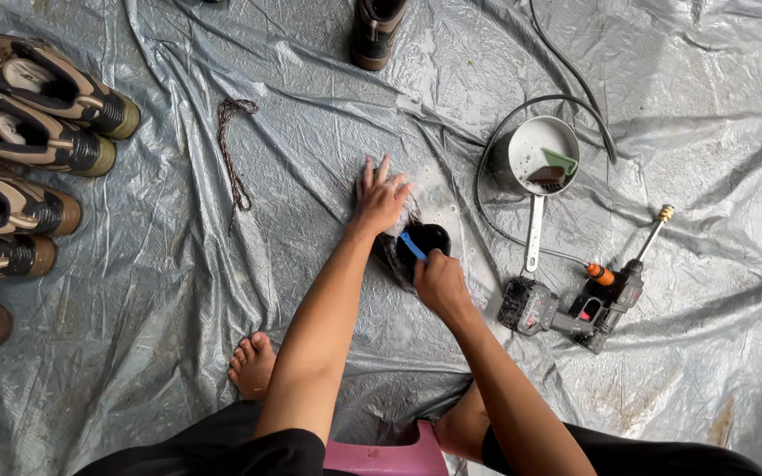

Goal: The person scrubs a dirty shoe with a brush and soapy water. They then use a blue toothbrush to clean the inside and edges of the shoe, followed by a green brush to scrub the exterior surface.

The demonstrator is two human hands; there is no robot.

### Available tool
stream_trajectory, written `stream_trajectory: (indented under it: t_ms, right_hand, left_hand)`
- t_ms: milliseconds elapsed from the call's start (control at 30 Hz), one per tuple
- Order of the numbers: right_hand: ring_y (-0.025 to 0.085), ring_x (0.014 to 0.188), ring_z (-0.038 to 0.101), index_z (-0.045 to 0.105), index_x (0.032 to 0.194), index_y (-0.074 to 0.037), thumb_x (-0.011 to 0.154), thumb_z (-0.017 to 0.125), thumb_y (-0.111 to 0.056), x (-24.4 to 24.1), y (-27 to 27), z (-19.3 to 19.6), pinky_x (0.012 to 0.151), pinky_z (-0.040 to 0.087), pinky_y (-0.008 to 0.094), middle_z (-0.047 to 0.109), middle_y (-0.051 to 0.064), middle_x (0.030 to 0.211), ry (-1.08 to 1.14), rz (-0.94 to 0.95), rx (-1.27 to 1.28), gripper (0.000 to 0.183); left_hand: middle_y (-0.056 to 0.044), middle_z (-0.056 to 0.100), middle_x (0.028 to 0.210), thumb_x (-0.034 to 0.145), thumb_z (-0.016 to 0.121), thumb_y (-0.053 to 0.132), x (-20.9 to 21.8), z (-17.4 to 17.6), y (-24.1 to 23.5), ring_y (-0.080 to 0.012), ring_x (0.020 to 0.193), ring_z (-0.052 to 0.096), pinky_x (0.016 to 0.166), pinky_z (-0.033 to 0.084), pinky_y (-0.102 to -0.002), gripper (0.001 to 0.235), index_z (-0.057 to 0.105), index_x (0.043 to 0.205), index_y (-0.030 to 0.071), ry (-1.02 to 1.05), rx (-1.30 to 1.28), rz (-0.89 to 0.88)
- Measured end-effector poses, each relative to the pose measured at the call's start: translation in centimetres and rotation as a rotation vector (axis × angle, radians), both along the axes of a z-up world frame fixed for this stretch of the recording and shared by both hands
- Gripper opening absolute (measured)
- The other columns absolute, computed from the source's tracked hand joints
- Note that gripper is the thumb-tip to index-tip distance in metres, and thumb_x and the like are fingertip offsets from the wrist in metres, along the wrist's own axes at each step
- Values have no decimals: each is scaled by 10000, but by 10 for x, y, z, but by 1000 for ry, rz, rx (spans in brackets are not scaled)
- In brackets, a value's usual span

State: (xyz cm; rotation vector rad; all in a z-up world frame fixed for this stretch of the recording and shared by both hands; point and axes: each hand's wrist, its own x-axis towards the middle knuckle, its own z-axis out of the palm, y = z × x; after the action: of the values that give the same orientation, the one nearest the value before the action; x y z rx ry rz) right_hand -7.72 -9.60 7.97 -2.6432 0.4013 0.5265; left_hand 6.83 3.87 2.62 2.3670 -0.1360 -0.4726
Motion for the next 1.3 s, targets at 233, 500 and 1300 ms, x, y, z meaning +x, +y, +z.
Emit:
stream_trajectory:
  t_ms: [233, 500, 1300]
  right_hand:
    - [576, 824, 717, 706, 954, 4, 1022, 573, -274, 30, -6, -23, 633, 594, 575, 694, 337, 795, -57, 13, 185, 315]
    - [530, 795, 731, 709, 887, -23, 959, 609, -273, 58, 11, -67, 637, 601, 565, 701, 263, 732, -96, 80, 165, 279]
    - [466, 888, 750, 773, 1124, -160, 1039, 574, -406, 32, -23, -51, 715, 615, 579, 776, 195, 900, 15, 135, 171, 327]
  left_hand:
    - [0, 107, 1821, 1158, 309, 508, 15, -23, 6, -379, 1669, 47, 1347, 94, -575, 526, 577, 1560, 301, 198, -48, 3]
    - [-8, 435, 1649, 1141, 392, 449, 9, -91, 6, -405, 1562, 316, 1334, 201, -520, 428, 669, 1443, 328, -94, -49, 59]
    - [21, 527, 1530, 1118, 463, 339, -17, -77, 1, -413, 1527, 341, 1282, 200, -619, 315, 689, 1337, 362, -258, -94, 230]
